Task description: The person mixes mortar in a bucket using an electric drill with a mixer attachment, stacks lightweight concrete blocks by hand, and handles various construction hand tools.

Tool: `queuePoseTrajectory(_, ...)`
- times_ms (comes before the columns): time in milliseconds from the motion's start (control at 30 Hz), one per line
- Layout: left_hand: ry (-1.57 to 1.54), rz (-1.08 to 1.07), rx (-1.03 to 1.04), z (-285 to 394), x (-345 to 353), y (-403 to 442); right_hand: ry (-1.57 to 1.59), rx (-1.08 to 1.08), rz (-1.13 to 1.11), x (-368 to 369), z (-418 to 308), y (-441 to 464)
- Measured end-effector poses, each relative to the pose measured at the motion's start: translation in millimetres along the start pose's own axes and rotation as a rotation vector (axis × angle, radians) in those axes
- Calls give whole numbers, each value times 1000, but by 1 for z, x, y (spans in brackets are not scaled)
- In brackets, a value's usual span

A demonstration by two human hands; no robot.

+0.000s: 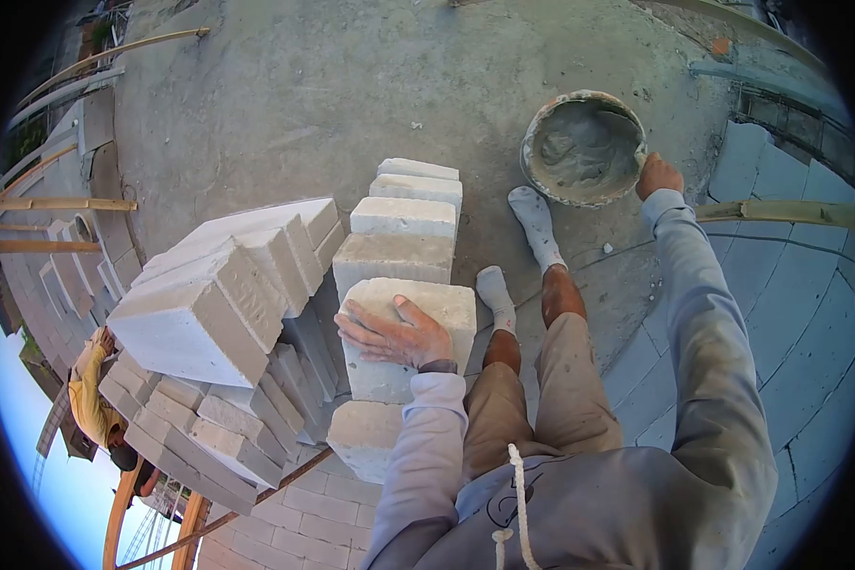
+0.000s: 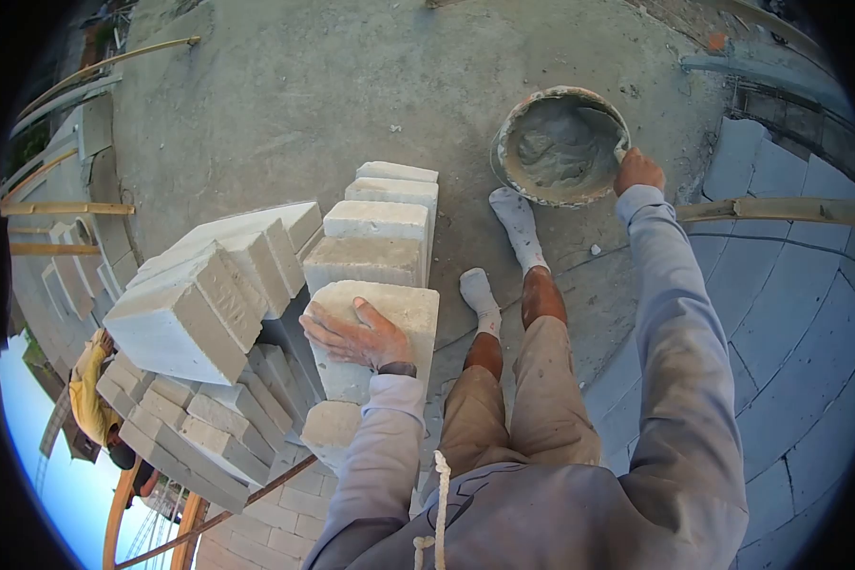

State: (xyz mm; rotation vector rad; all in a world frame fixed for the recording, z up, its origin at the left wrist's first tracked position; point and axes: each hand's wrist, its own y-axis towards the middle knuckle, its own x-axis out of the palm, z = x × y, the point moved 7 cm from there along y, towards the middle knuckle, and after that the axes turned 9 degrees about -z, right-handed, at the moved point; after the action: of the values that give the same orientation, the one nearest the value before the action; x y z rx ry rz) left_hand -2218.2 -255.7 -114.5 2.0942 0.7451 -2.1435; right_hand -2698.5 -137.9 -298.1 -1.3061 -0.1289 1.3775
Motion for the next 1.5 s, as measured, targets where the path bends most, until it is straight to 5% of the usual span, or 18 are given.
queuePoseTrajectory(200, 2, 14, 31, 3, -1, -2, 451, 99, -319, 43, -66, 4)
queuePoseTrajectory(333, 5, 115, 226, 6, -2, -4, 540, 111, -344, 94, -51, 18)
queuePoseTrajectory(467, 23, 64, 137, 2, -3, -3, 626, -40, -296, 117, -49, 22)
queuePoseTrajectory(667, -9, -1, 30, 11, -10, 3, 351, -216, -323, 122, -4, -9)
queuePoseTrajectory(767, -23, -44, -19, 12, -12, 1, 305, -183, -285, 73, 12, -37)
queuePoseTrajectory(1000, -22, -42, -8, 9, -14, 4, 196, -67, -437, 82, -35, -16)
queuePoseTrajectory(1067, -22, -48, -10, 8, -14, 5, 245, -81, -489, 123, -53, 11)
queuePoseTrajectory(1167, -32, -56, -13, 7, -15, 6, 138, -118, -568, 294, -40, 82)
queuePoseTrajectory(1300, -43, -86, -45, 1, -16, 5, 328, -165, -551, 92, -54, -63)
queuePoseTrajectory(1500, -168, -232, -16, -3, -36, 4, 218, -359, -248, 28, 16, -98)
